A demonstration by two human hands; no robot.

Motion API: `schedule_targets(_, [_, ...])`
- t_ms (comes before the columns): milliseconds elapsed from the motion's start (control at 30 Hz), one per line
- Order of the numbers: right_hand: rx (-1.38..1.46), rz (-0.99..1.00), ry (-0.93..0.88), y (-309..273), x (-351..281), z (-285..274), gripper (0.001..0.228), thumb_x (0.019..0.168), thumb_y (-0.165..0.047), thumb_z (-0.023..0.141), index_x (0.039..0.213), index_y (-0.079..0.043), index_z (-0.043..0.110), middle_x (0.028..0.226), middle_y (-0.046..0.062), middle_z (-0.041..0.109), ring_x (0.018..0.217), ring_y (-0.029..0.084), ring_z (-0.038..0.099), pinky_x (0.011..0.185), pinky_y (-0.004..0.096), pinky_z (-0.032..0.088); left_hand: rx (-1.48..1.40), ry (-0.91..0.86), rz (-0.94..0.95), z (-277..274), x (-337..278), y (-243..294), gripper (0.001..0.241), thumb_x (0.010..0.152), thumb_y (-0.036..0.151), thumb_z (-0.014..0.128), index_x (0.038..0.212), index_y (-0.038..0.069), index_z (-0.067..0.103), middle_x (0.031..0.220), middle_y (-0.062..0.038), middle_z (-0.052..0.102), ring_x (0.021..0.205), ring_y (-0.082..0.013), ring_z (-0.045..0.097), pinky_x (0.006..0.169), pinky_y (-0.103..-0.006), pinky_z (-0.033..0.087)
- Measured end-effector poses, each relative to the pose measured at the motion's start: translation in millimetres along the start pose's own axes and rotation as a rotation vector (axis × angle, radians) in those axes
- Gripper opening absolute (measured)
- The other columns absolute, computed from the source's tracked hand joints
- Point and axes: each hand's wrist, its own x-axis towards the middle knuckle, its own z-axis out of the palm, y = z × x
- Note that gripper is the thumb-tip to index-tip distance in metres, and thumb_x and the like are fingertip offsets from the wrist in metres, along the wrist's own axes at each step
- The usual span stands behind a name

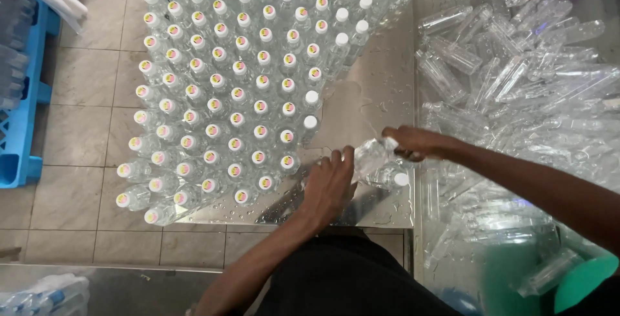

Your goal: Manually capping plastic water bottles on a production line table.

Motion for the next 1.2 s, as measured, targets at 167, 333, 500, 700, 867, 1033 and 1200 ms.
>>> schedule_targets(167, [-0.078, -0.335, 0.223, -56, -48, -7, 0.047, 0.110, -0.041, 0.054, 0.123, 0.004, 0.063, 0.064, 0.017, 0.055, 0.050, 0.027, 0.065, 0.033, 0.031, 0.046, -0.198, 0.267, -0.109, 33, 55, -9, 0.079, 0.100, 0.046, 0.076, 0.153, 0.001, 0.037, 0.120, -0.020, 0.063, 0.105, -0.0412, 0.074, 0.080, -0.0538, 0.064])
schedule_targets(333, [-0.253, -0.569, 0.366, -79, 16, -11, 0.039, 0.108, -0.032, 0.064, 0.126, 0.003, 0.065, 0.063, 0.017, 0.065, 0.052, 0.023, 0.068, 0.041, 0.031, 0.052, -0.423, 0.279, -0.073, 18, 47, -14, 0.105, 0.099, 0.041, 0.079, 0.168, -0.008, 0.017, 0.155, -0.038, 0.040, 0.136, -0.0574, 0.053, 0.111, -0.0655, 0.049])
schedule_targets(500, [-0.633, -0.771, 0.524, -105, 115, -13, 0.043, 0.110, -0.035, 0.064, 0.129, 0.003, 0.063, 0.074, 0.023, 0.074, 0.060, 0.035, 0.073, 0.054, 0.045, 0.055, -0.468, 0.080, -0.123, 53, 28, -26, 0.104, 0.105, 0.034, 0.071, 0.174, -0.003, 0.003, 0.173, -0.040, 0.020, 0.153, -0.0604, 0.037, 0.111, -0.0657, 0.053])
schedule_targets(700, [-0.467, -0.786, 0.630, -116, 76, -23, 0.063, 0.116, -0.036, 0.055, 0.165, -0.005, 0.032, 0.071, 0.002, 0.061, 0.055, 0.019, 0.055, 0.053, 0.038, 0.045, -0.621, -0.153, -0.161, 116, 30, -21, 0.109, 0.098, 0.011, 0.080, 0.176, 0.017, 0.004, 0.184, -0.014, 0.007, 0.151, -0.0406, 0.048, 0.127, -0.0632, 0.034])
schedule_targets(867, [-0.570, -0.483, 0.434, -39, -47, -27, 0.052, 0.109, -0.043, 0.052, 0.138, -0.005, 0.072, 0.089, 0.023, 0.081, 0.080, 0.041, 0.079, 0.081, 0.053, 0.054, -0.673, 0.177, 0.193, 202, 71, -8, 0.138, 0.068, 0.058, 0.094, 0.177, 0.012, 0.020, 0.180, -0.025, 0.021, 0.163, -0.0538, 0.020, 0.134, -0.0615, 0.024])
schedule_targets(1033, [-0.228, -0.350, 0.531, 51, -112, -21, 0.045, 0.110, -0.040, 0.058, 0.136, -0.008, 0.074, 0.090, 0.023, 0.081, 0.081, 0.034, 0.079, 0.080, 0.045, 0.056, -0.874, 0.236, 0.199, 231, 104, -23, 0.098, 0.078, 0.019, 0.096, 0.163, 0.014, 0.048, 0.165, -0.014, 0.052, 0.155, -0.0390, 0.046, 0.131, -0.0512, 0.038])
schedule_targets(1200, [-0.006, -0.302, 0.656, 120, -128, -12, 0.035, 0.115, -0.032, 0.059, 0.137, -0.012, 0.077, 0.089, 0.023, 0.079, 0.083, 0.032, 0.078, 0.076, 0.041, 0.054, -0.815, 0.305, 0.182, 209, 88, -73, 0.082, 0.081, 0.043, 0.099, 0.150, 0.016, 0.063, 0.141, -0.008, 0.071, 0.136, -0.0293, 0.066, 0.122, -0.0436, 0.048])
